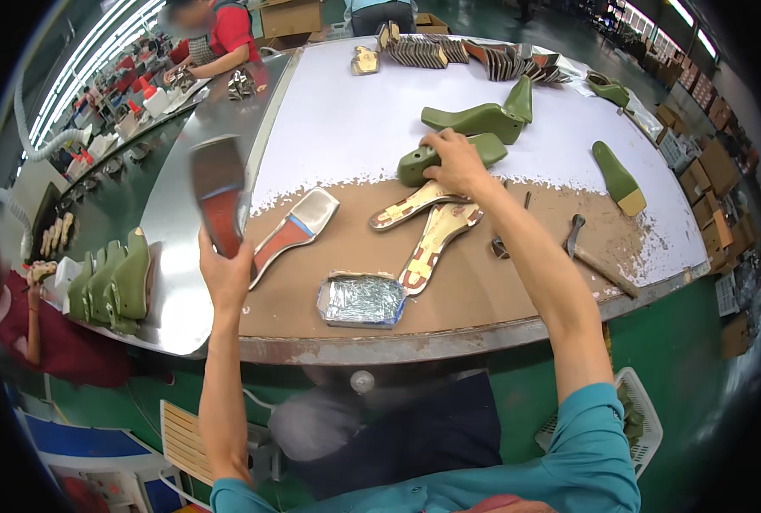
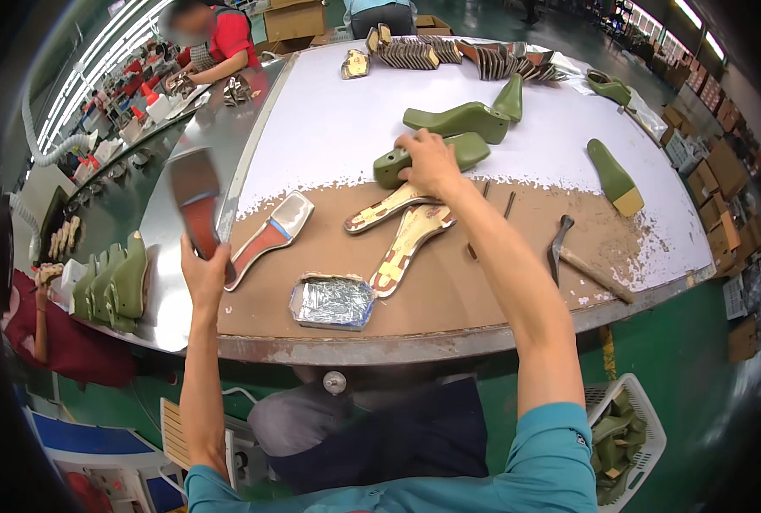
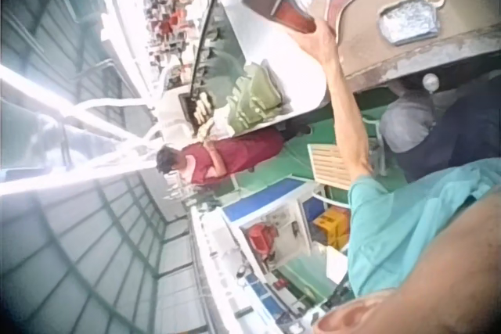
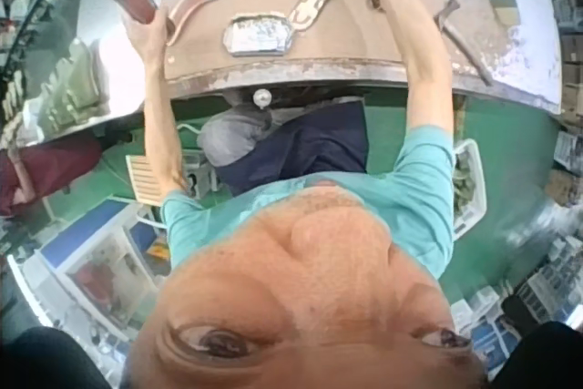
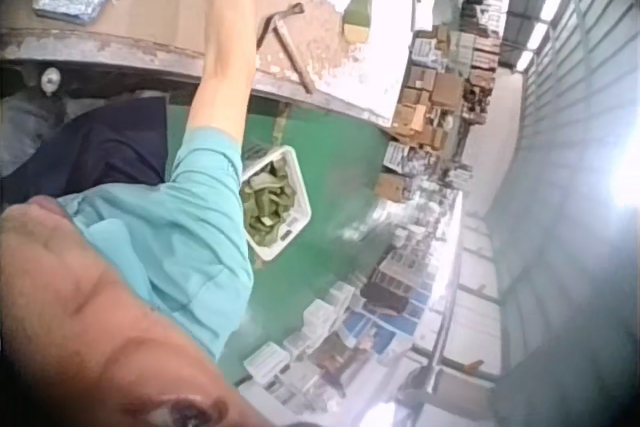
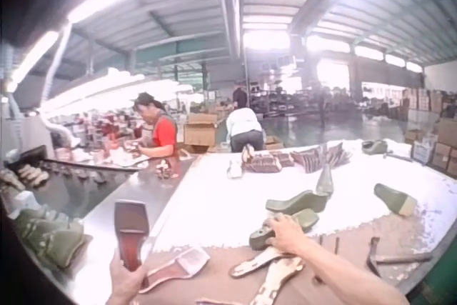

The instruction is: Manually assemble and hammer components of footwear on a production line.

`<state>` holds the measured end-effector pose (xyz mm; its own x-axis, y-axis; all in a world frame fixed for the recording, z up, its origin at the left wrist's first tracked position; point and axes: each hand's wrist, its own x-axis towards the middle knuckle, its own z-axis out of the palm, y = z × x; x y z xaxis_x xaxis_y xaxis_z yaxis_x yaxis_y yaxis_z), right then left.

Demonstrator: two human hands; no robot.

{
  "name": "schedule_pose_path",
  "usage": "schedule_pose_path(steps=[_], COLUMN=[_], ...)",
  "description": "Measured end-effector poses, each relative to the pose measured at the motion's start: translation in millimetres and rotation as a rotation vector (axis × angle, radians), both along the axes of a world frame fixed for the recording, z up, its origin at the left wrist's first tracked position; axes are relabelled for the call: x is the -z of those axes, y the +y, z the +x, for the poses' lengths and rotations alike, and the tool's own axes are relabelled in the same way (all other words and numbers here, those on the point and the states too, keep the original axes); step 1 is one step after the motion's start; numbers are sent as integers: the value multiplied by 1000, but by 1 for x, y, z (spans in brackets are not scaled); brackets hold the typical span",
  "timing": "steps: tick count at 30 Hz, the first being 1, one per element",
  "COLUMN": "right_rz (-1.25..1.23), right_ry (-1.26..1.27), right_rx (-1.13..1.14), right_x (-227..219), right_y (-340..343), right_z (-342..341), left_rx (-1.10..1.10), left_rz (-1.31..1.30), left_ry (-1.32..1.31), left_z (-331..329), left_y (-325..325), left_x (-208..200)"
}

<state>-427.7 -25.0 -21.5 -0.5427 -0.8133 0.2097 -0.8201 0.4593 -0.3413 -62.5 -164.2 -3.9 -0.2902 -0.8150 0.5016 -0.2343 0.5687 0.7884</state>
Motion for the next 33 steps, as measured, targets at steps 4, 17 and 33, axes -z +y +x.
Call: schedule_pose_path(steps=[4, 17, 33], right_rz=[-240, -627, 97], right_ry=[-17, -257, -251], right_rx=[-333, 202, 328], right_x=[22, 28, 14], right_y=[-1, -19, -102], right_z=[5, 100, 49], left_rx=[195, 282, 275], left_rz=[524, 749, 949], left_ry=[284, 769, 763], left_z=[-5, -11, 16], left_y=[6, 136, 126], left_x=[-12, 41, 39])
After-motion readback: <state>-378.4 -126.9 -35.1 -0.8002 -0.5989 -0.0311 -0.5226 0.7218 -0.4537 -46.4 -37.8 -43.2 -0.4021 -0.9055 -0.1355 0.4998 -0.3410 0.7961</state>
